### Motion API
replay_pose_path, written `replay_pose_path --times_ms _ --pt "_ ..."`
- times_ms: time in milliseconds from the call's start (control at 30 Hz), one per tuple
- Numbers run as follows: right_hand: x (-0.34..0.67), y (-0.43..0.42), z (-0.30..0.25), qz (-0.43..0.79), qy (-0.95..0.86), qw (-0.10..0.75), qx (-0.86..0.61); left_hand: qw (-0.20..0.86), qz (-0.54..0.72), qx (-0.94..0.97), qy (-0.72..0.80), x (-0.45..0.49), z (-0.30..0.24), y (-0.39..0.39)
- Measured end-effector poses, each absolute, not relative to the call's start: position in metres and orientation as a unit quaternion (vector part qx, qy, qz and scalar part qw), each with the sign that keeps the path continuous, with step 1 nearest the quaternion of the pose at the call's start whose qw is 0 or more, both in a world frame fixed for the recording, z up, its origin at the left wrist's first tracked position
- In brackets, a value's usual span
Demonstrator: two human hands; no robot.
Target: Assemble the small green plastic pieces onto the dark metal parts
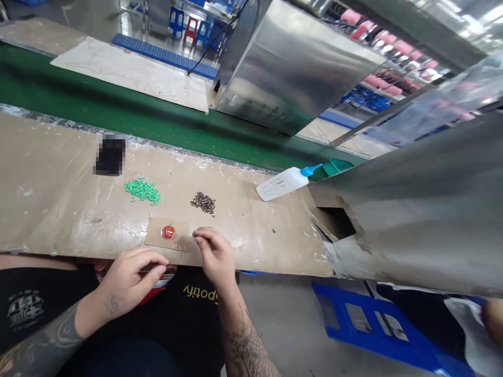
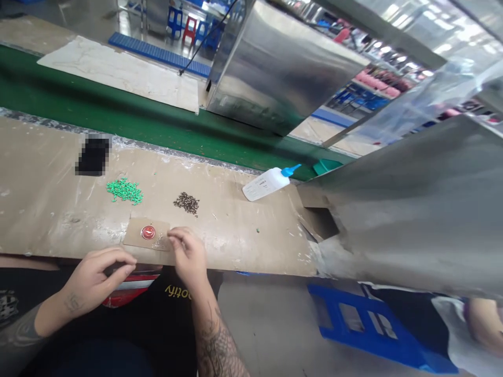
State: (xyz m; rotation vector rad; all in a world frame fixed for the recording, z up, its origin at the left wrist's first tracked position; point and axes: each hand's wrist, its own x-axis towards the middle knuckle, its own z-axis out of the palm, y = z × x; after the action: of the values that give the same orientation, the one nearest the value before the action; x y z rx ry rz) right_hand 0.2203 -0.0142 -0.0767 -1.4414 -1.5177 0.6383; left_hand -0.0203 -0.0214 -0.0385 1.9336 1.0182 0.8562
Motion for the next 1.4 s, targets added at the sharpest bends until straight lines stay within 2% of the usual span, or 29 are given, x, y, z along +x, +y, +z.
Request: replay_pose_path --times_ms 167,300,500,833,1167,1400 --pt "0.175 -0.057 -0.062 0.409 -0.549 0.53 -0.5 0.351 0.394 0.767 0.364 -0.009 -0.037 -0.021" --pt "0.161 -0.068 -0.061 0.469 -0.476 0.563 -0.487 0.33 0.411 0.775 0.349 -0.011 -0.038 -0.025" --pt "0.15 -0.072 -0.059 0.437 -0.448 0.592 -0.508 0.273 0.397 0.808 0.339 -0.017 -0.045 -0.031" --pt "0.152 -0.075 -0.06 0.368 -0.569 0.553 -0.485 0.254 0.384 0.822 0.334 -0.024 -0.045 -0.033" --pt "0.162 -0.064 -0.052 0.361 -0.664 0.488 -0.437 0.354 0.367 0.805 0.304 -0.031 -0.044 -0.026" --pt "0.151 -0.068 -0.061 0.347 -0.626 0.54 -0.444 0.346 0.416 0.779 0.317 -0.024 -0.048 -0.031"
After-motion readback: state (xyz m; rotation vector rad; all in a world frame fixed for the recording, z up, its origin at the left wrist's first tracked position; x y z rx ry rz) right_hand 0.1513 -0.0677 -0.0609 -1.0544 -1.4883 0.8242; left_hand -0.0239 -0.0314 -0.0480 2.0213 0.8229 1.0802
